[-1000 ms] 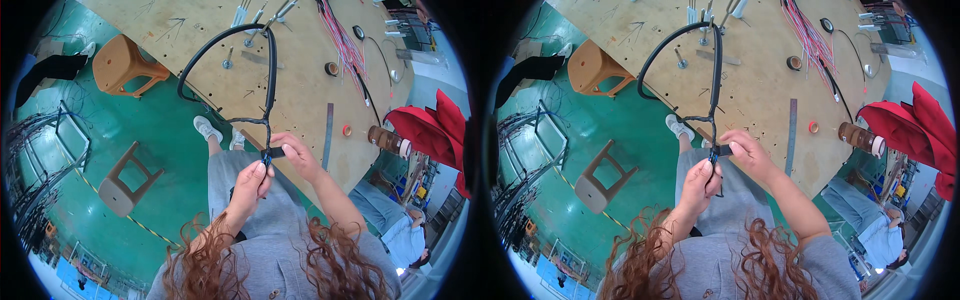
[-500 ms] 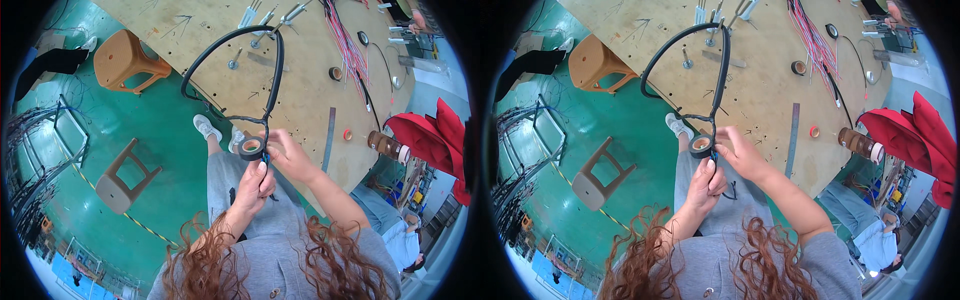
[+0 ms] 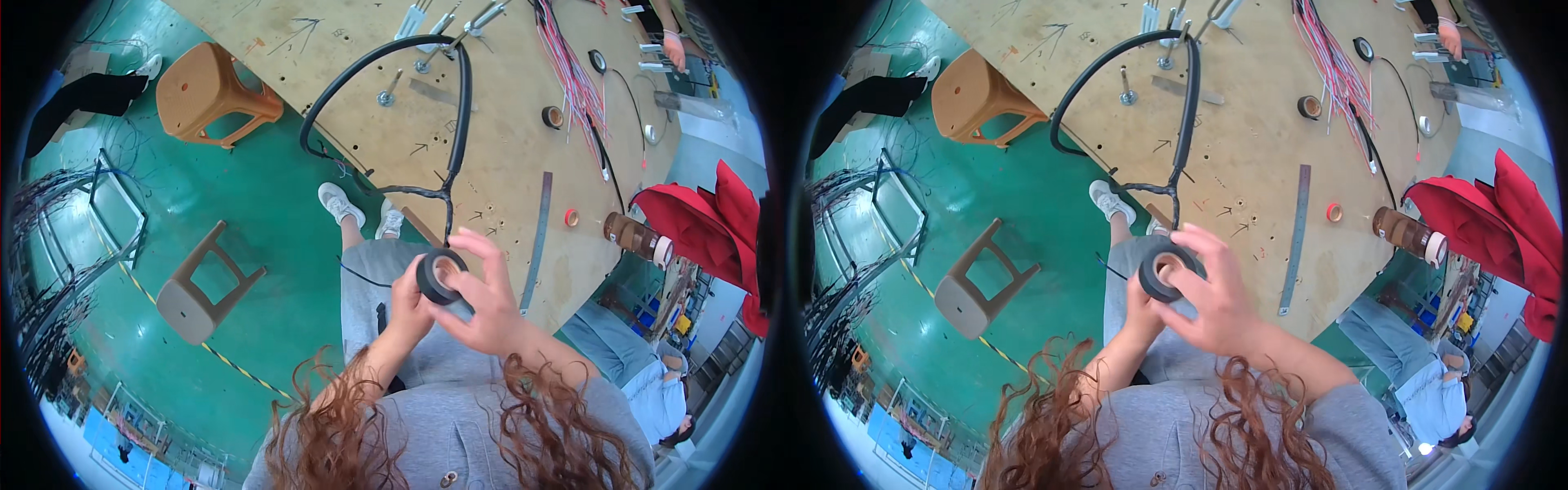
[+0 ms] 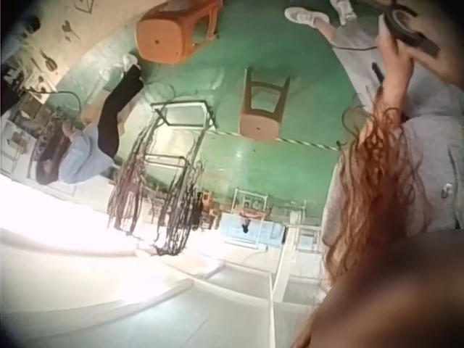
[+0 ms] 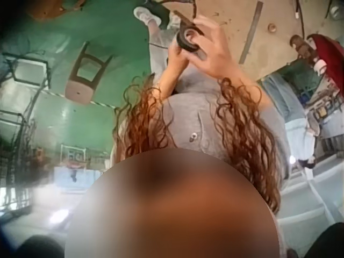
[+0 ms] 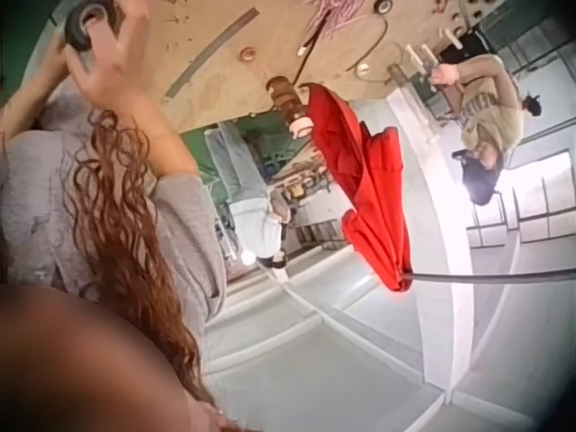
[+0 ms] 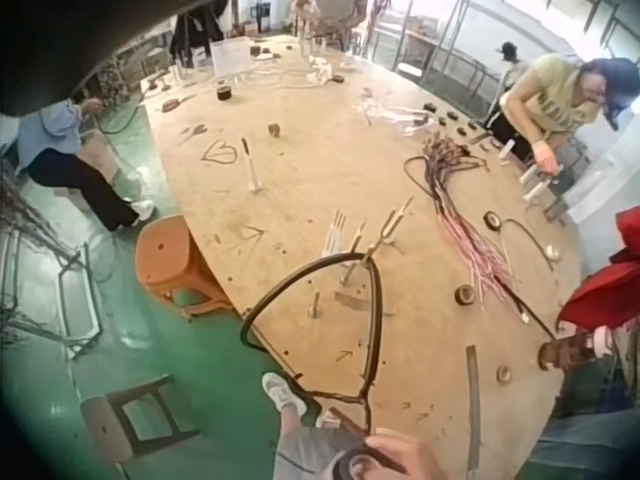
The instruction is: Wrap electrical tape around a bundle of wires to secure them on an assembly jig.
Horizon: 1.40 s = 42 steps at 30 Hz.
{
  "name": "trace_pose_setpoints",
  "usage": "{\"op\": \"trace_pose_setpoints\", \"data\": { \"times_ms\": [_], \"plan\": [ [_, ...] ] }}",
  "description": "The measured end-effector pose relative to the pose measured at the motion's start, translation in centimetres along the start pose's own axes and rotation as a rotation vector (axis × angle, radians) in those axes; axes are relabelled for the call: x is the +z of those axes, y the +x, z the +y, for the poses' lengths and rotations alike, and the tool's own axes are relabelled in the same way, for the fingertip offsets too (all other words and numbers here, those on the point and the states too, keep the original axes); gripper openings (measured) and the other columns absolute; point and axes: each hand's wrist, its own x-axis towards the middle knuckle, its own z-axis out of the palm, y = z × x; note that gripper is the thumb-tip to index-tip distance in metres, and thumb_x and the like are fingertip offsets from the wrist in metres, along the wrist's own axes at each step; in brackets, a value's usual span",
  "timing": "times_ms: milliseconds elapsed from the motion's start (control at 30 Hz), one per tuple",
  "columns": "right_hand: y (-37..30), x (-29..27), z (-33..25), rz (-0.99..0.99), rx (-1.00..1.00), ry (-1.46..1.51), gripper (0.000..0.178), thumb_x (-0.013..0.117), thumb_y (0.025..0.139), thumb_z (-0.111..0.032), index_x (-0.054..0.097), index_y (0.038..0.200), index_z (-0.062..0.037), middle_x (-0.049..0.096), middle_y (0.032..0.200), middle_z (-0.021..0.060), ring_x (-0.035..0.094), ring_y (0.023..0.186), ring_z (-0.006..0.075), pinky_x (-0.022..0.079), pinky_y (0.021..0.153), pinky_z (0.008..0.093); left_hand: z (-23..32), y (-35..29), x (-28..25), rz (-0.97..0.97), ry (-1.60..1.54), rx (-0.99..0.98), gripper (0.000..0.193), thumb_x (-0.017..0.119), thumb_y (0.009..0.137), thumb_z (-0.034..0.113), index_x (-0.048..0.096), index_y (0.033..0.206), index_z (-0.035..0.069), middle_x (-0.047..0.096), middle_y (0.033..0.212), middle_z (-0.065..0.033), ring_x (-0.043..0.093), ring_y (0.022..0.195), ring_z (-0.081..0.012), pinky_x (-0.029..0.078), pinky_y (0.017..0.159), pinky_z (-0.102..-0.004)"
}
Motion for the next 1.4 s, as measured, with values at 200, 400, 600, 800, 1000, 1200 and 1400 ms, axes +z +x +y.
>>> {"op": "trace_pose_setpoints", "data": {
  "times_ms": [200,400,600,800,1000,1200,1400],
  "plan": [
    [-1.7,-3.6,2.3,-0.054,0.297,0.242,0.033,0.069,0.072,-0.032,0.059,0.075,-0.0006,0.048,0.116,0.0164,0.049,0.101,0.0270,0.039,0.083,0.0342,2.7,1.0,-0.4,-0.136,0.328,0.001,0.015,0.051,0.089,0.013,0.057,0.098,0.001,0.058,0.068,-0.0052,0.052,0.056,-0.0129,0.042,0.052,-0.0255],
    [0.5,-3.4,4.8,-0.127,0.323,0.085,0.022,0.066,0.072,-0.021,0.059,0.076,-0.0015,0.048,0.115,0.0122,0.050,0.103,0.0238,0.039,0.085,0.0322,3.5,0.8,-1.4,-0.177,-0.204,-0.389,0.025,0.045,0.093,0.022,0.059,0.094,0.002,0.040,0.054,0.0068,0.032,0.045,-0.0031,0.023,0.042,-0.0195],
    [0.7,-0.4,8.1,-0.191,0.241,0.361,0.019,0.059,0.078,-0.018,0.061,0.090,-0.0034,0.047,0.116,0.0108,0.044,0.111,0.0240,0.035,0.093,0.0325,3.2,0.9,-1.3,-0.247,-0.576,-0.575,0.030,0.040,0.094,0.027,0.057,0.092,0.001,0.034,0.048,0.0062,0.024,0.040,-0.0032,0.019,0.039,-0.0202],
    [1.7,2.2,8.2,-0.217,0.115,0.546,0.018,0.048,0.088,-0.009,0.056,0.103,-0.0035,0.050,0.113,0.0093,0.047,0.106,0.0214,0.038,0.091,0.0307,3.0,0.6,-0.7,-0.307,-0.867,-0.669,0.029,0.039,0.095,0.028,0.053,0.095,0.003,0.032,0.046,0.0053,0.022,0.039,-0.0046,0.018,0.038,-0.0208],
    [2.3,2.4,6.7,-0.256,0.633,0.955,0.018,0.049,0.088,-0.004,0.054,0.104,-0.0027,0.052,0.105,0.0107,0.052,0.100,0.0200,0.043,0.079,0.0287,2.9,0.6,-0.4,-0.230,-0.820,-0.627,0.027,0.038,0.095,0.030,0.049,0.103,0.007,0.030,0.047,0.0050,0.022,0.040,-0.0051,0.018,0.038,-0.0213],
    [3.8,-1.1,3.5,0.104,0.027,0.003,0.027,0.062,0.076,-0.011,0.054,0.101,-0.0054,0.050,0.115,0.0134,0.047,0.113,0.0269,0.036,0.091,0.0382,1.5,0.1,0.6,-0.149,-0.531,-0.452,0.022,0.041,0.095,0.025,0.047,0.105,0.007,0.036,0.055,0.0055,0.029,0.043,-0.0038,0.023,0.040,-0.0199],
    [4.4,0.0,1.0,-0.105,-0.112,-0.163,0.027,0.068,0.064,-0.012,0.055,0.087,-0.0051,0.046,0.117,0.0134,0.037,0.120,0.0357,0.030,0.098,0.0461,-0.1,-0.6,1.0,0.074,-0.431,-0.332,0.010,0.048,0.091,0.014,0.056,0.092,0.009,0.053,0.070,0.0037,0.040,0.050,-0.0026,0.029,0.043,-0.0165]
  ]
}}
